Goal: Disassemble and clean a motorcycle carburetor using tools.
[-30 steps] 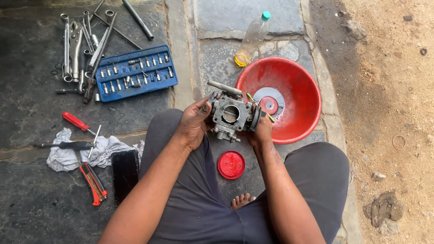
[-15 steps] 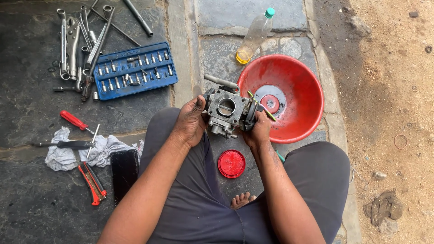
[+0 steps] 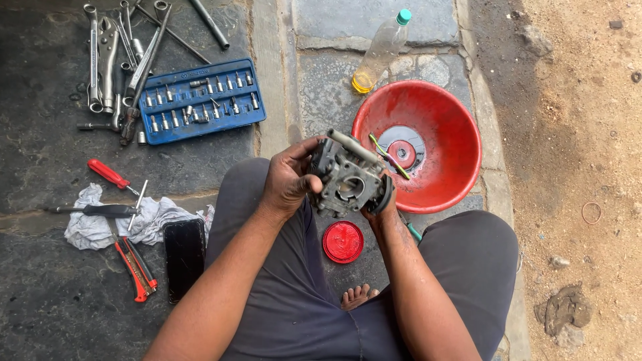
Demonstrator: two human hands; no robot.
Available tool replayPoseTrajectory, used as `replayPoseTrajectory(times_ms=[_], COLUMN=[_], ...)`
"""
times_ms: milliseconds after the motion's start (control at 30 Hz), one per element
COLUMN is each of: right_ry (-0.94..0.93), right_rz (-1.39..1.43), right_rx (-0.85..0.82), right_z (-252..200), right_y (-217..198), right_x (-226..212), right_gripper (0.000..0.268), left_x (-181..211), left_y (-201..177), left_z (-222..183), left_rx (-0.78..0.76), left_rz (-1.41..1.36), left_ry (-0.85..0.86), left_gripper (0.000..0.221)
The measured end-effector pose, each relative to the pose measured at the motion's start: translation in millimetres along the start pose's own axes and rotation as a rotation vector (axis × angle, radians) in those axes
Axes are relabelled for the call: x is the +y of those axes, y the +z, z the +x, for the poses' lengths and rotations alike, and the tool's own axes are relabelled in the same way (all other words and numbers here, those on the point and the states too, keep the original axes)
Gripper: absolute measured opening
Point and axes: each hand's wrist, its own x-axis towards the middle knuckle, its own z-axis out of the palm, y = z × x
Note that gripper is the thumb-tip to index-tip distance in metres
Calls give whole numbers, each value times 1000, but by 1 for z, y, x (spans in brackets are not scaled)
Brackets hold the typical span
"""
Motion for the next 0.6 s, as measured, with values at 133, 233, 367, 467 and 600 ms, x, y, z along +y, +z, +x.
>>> replayPoseTrajectory(times_ms=[133,233,367,467,600], right_ry=[-12,-23,-88,-152,-266], right_rz=[-167,-181,-176,-215,-349], right_rx=[-207,-216,-156,-155,-130], right_z=[-10,-18,-17,-14,-14], right_y=[33,53,47,38,40], right_x=[-8,-12,-14,-13,-24], right_gripper=[32,32,29,27,29], left_x=[-1,0,-1,-4,-9], left_y=[-5,-7,-9,-12,-13], left_z=[0,2,6,7,8], left_rx=[-59,-71,-8,41,141], left_rz=[-43,-71,-26,7,32], left_ry=[21,9,-27,-41,-115], left_gripper=[107,106,106,104,97])
